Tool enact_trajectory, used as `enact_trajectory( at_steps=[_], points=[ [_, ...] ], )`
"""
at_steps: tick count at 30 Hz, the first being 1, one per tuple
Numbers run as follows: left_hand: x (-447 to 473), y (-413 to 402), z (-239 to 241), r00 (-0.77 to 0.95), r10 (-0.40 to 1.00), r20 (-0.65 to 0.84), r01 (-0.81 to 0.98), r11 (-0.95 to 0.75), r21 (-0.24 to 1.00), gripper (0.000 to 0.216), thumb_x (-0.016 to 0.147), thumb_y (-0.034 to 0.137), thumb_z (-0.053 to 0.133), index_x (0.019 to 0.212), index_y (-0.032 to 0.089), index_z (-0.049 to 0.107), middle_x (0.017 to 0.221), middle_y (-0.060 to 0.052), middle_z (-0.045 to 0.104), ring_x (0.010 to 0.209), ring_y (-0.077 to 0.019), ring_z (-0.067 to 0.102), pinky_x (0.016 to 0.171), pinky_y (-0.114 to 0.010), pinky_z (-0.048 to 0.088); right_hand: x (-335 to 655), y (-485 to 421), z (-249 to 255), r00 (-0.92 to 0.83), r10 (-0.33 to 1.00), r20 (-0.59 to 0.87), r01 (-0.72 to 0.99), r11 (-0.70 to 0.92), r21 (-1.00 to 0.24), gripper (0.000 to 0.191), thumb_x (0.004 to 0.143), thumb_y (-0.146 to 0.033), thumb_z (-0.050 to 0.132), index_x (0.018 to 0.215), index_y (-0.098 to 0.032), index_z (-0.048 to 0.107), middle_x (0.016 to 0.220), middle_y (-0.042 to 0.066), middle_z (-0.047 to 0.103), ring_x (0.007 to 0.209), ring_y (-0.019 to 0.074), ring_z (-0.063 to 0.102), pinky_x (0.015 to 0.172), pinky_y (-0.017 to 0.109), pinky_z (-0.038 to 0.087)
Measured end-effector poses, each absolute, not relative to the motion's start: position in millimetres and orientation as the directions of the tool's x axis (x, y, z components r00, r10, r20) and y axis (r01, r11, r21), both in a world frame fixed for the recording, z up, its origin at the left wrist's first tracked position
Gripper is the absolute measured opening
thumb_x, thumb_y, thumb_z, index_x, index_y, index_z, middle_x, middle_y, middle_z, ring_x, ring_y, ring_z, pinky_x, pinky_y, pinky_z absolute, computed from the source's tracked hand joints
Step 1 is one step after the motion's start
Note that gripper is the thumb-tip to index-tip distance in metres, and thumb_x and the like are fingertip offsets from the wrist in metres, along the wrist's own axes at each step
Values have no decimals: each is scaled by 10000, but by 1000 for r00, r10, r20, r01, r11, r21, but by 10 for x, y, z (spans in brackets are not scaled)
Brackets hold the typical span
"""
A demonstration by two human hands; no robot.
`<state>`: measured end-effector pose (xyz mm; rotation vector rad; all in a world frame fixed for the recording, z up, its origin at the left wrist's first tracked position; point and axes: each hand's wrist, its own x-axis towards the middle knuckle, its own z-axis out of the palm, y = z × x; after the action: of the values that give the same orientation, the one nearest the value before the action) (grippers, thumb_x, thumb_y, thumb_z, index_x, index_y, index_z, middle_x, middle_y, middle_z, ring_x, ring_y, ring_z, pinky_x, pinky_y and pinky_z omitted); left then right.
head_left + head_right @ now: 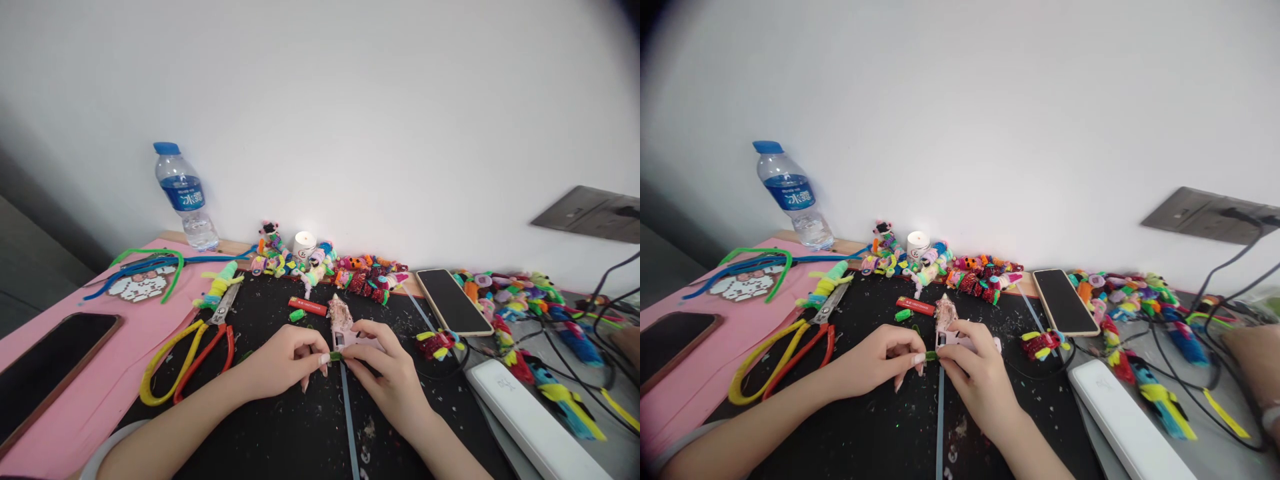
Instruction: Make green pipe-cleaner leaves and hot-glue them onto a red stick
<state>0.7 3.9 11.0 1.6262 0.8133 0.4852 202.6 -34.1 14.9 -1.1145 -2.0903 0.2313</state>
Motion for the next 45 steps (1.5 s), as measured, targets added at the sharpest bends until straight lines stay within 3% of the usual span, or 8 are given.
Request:
enact_trajectory(
  at_steps=[5, 10, 14, 20, 36, 45],
  points=[
    [13, 47, 132, 639, 769, -23, 342, -258, 904, 168, 841, 243, 475, 791, 143, 600, 630, 24, 555, 473, -77, 524, 472, -171, 382, 2023, -339, 147, -341, 790, 509, 649, 590, -480, 142, 809, -122, 568, 869, -213, 659, 1055, 92, 521, 962, 211, 528, 798, 347, 469],
    [-8, 18, 149, 627, 762, 161, 386, -484, 786, 137, 829, 179, 504, 911, 189, 613, 795, 16, 597, 569, -77, 522, 552, -178, 400, 2031, -330, 138, -335, 801, 496, 652, 577, -491, 133, 807, -115, 561, 861, -201, 648, 1073, 97, 506, 965, 212, 521, 808, 348, 463],
    [-18, 8, 139, 657, 721, 220, 372, -565, 737, 171, 836, 173, 520, 990, 200, 591, 904, 7, 617, 623, -82, 546, 616, -185, 429, 2030, -335, 128, -335, 814, 474, 646, 565, -513, 154, 804, -98, 554, 880, -201, 640, 1082, 97, 494, 970, 209, 517, 808, 339, 461],
    [-35, 42, 98, 718, 640, 275, 395, -699, 596, 169, 890, 187, 452, 990, 187, 589, 948, -17, 644, 859, -139, 592, 768, -226, 437, 2015, -350, 112, -337, 823, 456, 638, 556, -532, 150, 809, -103, 552, 880, -208, 632, 1089, 91, 479, 955, 199, 520, 799, 327, 462],
    [-44, 39, 126, 776, 527, 346, 409, -839, 359, 267, 934, 210, 347, 922, 158, 609, 836, -39, 663, 743, -140, 624, 632, -230, 456, 2009, -349, 101, -341, 829, 443, 632, 551, -545, 150, 809, -104, 545, 873, -209, 630, 1085, 89, 495, 918, 189, 532, 784, 323, 468],
    [-46, 28, 123, 778, 517, 356, 410, -848, 335, 267, 936, 208, 338, 929, 160, 601, 825, -41, 664, 727, -139, 624, 627, -235, 452, 1997, -344, 124, -329, 830, 450, 627, 548, -553, 151, 803, -104, 545, 858, -209, 637, 1071, 89, 507, 869, 182, 546, 756, 328, 485]
  ],
)
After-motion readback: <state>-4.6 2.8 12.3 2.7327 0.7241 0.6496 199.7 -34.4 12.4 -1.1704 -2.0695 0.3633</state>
